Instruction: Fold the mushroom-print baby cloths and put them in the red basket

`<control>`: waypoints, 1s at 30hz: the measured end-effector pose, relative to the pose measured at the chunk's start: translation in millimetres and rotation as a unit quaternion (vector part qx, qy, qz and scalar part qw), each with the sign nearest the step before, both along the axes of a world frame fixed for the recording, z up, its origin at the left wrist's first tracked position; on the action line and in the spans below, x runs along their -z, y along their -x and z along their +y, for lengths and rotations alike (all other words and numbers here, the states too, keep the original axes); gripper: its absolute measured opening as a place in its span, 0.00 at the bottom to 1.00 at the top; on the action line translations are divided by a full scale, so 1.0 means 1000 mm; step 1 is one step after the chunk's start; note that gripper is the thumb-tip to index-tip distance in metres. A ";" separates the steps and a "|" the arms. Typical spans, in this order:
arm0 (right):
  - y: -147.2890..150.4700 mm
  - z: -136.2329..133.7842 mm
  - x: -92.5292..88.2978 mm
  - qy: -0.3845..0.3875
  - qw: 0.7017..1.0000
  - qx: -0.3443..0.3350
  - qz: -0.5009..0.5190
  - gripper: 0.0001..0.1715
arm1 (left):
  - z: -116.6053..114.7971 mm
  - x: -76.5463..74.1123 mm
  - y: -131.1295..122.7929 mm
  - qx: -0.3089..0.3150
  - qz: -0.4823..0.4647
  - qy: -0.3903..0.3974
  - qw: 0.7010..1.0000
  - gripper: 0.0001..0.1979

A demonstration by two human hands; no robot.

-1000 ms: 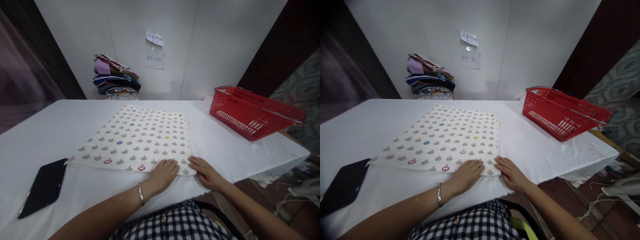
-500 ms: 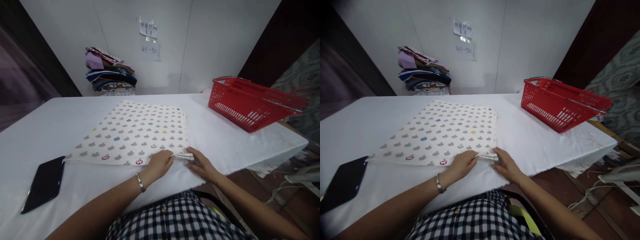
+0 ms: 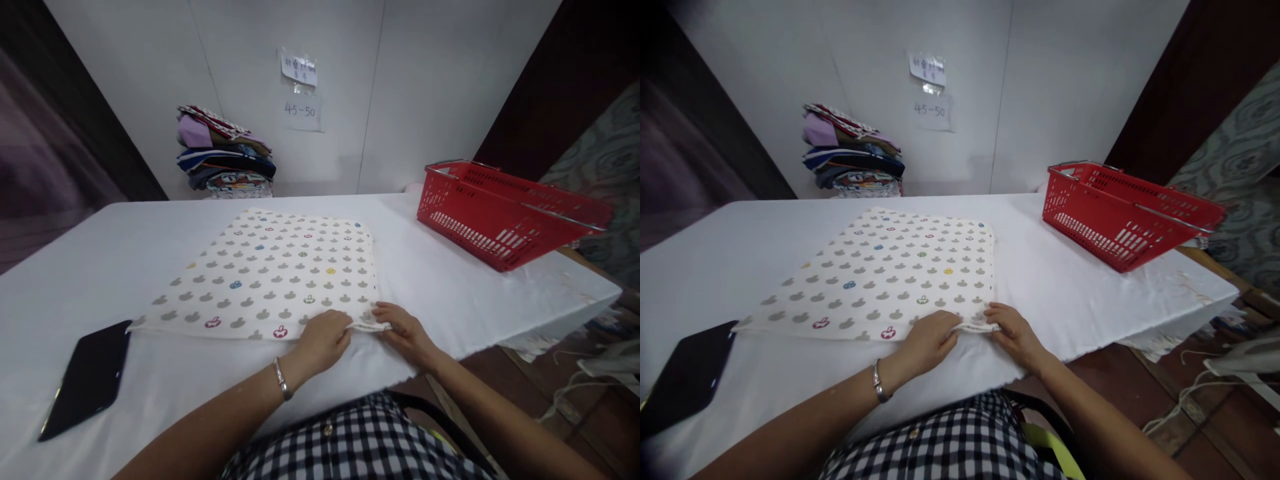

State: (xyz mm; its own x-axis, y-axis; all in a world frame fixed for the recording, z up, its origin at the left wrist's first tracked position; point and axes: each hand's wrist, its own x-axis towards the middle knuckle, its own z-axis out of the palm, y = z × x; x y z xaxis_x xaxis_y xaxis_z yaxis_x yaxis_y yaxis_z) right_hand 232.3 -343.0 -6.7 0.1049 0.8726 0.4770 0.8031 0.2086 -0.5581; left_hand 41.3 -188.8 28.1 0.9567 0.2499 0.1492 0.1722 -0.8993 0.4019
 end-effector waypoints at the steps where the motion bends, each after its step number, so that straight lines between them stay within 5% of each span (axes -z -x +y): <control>1: 0.001 -0.001 -0.002 -0.009 1.000 -0.005 -0.016 0.12 | -0.002 0.000 0.001 0.020 -0.010 -0.008 1.000 0.09; 7: 0.007 -0.005 -0.017 0.069 0.997 -0.012 -0.038 0.09 | -0.010 0.005 -0.007 0.058 -0.018 -0.074 0.995 0.06; 14: 0.002 -0.011 -0.022 0.113 0.993 -0.041 0.010 0.12 | -0.010 0.008 -0.018 0.074 -0.016 -0.065 0.995 0.13; 22: -0.001 -0.024 -0.024 0.103 0.986 0.108 0.071 0.10 | -0.020 0.005 -0.023 0.079 -0.014 -0.101 0.992 0.08; 30: 0.019 -0.032 -0.020 0.173 0.977 0.108 -0.060 0.09 | -0.027 0.006 -0.036 0.096 -0.047 -0.133 0.985 0.08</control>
State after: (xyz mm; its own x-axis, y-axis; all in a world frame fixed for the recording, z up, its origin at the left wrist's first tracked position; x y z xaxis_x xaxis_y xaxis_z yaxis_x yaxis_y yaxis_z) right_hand 213.4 -374.7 13.4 0.2656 0.9475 0.1782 0.8716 -0.1570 -0.4643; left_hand 77.8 -215.5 22.0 0.9612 0.0048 0.2757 -0.0392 -0.9873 0.1538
